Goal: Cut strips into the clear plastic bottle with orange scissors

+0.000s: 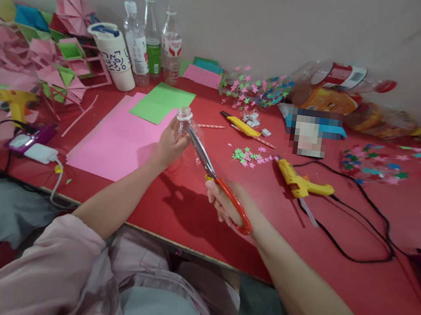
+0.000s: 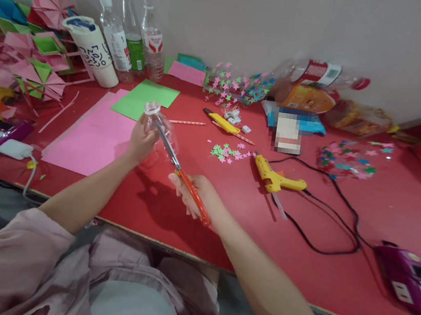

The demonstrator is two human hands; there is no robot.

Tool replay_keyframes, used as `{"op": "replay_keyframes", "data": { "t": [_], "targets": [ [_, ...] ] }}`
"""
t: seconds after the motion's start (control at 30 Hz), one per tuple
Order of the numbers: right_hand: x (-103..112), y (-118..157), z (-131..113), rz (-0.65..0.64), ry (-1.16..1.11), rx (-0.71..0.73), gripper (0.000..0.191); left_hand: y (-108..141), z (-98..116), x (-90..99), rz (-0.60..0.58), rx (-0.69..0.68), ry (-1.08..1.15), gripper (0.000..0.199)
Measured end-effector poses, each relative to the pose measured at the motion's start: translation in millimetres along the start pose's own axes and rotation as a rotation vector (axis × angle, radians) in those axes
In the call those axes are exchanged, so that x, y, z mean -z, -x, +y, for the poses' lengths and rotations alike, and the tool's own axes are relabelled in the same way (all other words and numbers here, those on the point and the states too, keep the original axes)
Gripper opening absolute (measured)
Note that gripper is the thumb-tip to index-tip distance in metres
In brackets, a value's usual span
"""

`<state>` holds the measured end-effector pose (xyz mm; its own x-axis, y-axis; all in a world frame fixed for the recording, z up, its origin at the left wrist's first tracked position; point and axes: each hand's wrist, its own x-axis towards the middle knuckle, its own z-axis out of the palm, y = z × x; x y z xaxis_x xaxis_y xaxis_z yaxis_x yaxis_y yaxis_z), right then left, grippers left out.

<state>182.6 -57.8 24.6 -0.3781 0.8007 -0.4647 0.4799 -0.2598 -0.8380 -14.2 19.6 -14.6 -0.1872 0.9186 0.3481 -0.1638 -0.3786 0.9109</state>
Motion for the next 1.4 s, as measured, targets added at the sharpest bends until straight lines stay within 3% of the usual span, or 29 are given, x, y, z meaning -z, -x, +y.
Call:
{"op": "replay_keyframes", "data": {
  "t": [0.2, 0.3, 0.37, 0.57, 0.7, 0.83, 1.03, 1.17, 1.4],
  "targets": [
    [4, -1, 4, -0.093, -0.080, 0.107, 0.060, -6, 2, -1.4, 0.088, 0.082, 0.049, 0.016],
    [7, 2, 1, -0.124, -0.094, 0.122, 0.061, -13, 2, 3.3, 0.229, 0.124, 0.081, 0.016],
    [10, 3, -2, -0.080, -0.103, 0.128, 0.060, -15, 2, 6.3, 0.279, 0.148, 0.145, 0.023],
    [15, -4, -2, 0.129, -0.096, 0.065, 0.059, -8, 5, 5.0, 0.034, 0.293, 0.249, 0.040],
    [15, -9, 1, 0.168, -0.031, 0.036, 0.059, -6, 6, 2.2, 0.003, 0.324, 0.234, 0.051],
    [13, -9, 0, 0.156, -0.012, 0.035, 0.059, -7, 6, 4.5, -0.018, 0.350, 0.306, 0.044],
    [12, -9, 0, 0.158, -0.014, 0.044, 0.060, -7, 12, 7.3, -0.154, 0.414, 0.391, 0.034],
    [12, -9, 0, 0.161, 0.003, 0.042, 0.062, -6, 13, 5.1, -0.153, 0.415, 0.320, 0.039],
    [14, -8, 0, 0.145, 0.065, 0.062, 0.063, -6, 12, 2.8, -0.103, 0.487, 0.363, 0.030]
  ]
}}
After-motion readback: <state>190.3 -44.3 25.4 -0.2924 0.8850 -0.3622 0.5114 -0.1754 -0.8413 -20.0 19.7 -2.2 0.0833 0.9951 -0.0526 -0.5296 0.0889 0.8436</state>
